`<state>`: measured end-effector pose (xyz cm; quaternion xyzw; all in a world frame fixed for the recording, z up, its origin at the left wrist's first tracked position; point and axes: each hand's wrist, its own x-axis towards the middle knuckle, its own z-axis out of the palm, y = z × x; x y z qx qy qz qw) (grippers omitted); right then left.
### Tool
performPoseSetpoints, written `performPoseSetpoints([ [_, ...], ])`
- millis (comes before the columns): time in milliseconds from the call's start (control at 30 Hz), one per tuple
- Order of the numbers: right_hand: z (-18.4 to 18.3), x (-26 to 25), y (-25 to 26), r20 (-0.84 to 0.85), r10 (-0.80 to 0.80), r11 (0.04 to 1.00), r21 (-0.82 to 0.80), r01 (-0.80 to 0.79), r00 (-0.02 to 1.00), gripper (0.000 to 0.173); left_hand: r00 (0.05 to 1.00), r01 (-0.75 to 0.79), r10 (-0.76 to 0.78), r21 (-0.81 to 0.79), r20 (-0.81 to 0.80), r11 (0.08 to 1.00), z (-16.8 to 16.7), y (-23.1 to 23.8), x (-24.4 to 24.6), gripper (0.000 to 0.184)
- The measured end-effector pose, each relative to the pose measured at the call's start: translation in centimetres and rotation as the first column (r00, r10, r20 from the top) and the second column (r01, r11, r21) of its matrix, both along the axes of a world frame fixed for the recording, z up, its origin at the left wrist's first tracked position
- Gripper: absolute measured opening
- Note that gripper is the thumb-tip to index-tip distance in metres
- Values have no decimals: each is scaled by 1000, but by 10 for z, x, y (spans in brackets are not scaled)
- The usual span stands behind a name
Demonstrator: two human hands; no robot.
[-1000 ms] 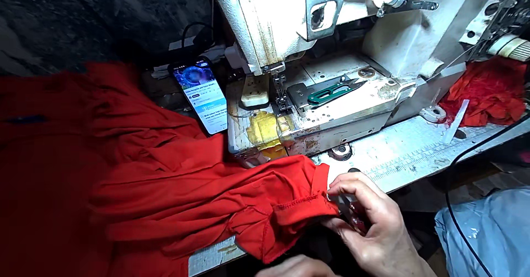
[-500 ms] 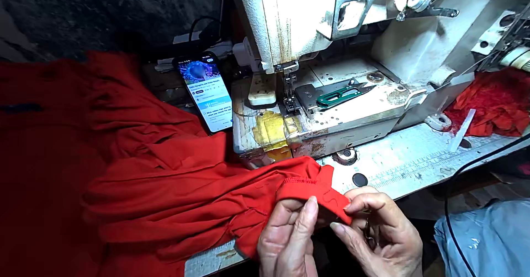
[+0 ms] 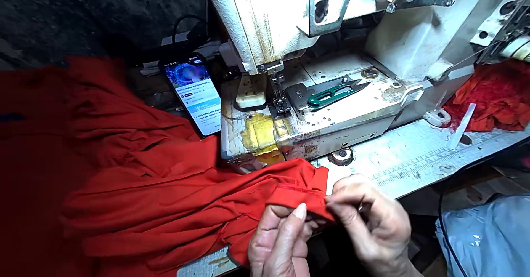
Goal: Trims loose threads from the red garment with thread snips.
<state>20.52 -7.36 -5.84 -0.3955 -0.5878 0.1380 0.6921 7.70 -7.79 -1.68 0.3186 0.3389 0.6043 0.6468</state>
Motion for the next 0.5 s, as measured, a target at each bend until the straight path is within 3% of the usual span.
performPoseSetpoints([
  [67, 4, 8, -3, -293, -10, 992, -123, -27, 956, 7, 998, -14, 16, -41, 54, 999, 2, 2, -1, 16],
  [100, 5, 17, -4, -327, -68, 987, -162, 14, 943, 10, 997, -14, 18, -56, 72, 998, 2, 3, -2, 16],
  [167, 6, 45, -7, -186, -246, 957, -201, 208, 951, 10, 994, 6, 3, -88, 111, 996, 3, 2, -4, 18],
  [233, 6, 76, -8, 95, -500, 845, -162, 509, 861, 10, 990, 27, -10, -121, 140, 992, 6, 0, -4, 22],
  [300, 10, 99, -13, 349, -592, 716, -186, 673, 727, 34, 987, 56, -33, -147, 160, 988, 8, -2, -3, 21],
  [367, 16, 94, -19, 334, -518, 735, -297, 609, 788, 59, 981, 96, -72, -126, 180, 987, 7, -5, -2, 20],
  [400, 16, 84, -22, 253, -463, 782, -335, 526, 850, 59, 980, 105, -86, -100, 180, 989, 5, -7, -3, 20],
  [467, 21, 57, -31, -24, -195, 898, -406, 169, 980, 39, 984, 103, -92, -68, 154, 992, 0, -12, -2, 20],
  [500, 24, 45, -34, -137, -52, 911, -413, -10, 989, 27, 987, 100, -92, -58, 128, 993, -3, -15, -2, 18],
])
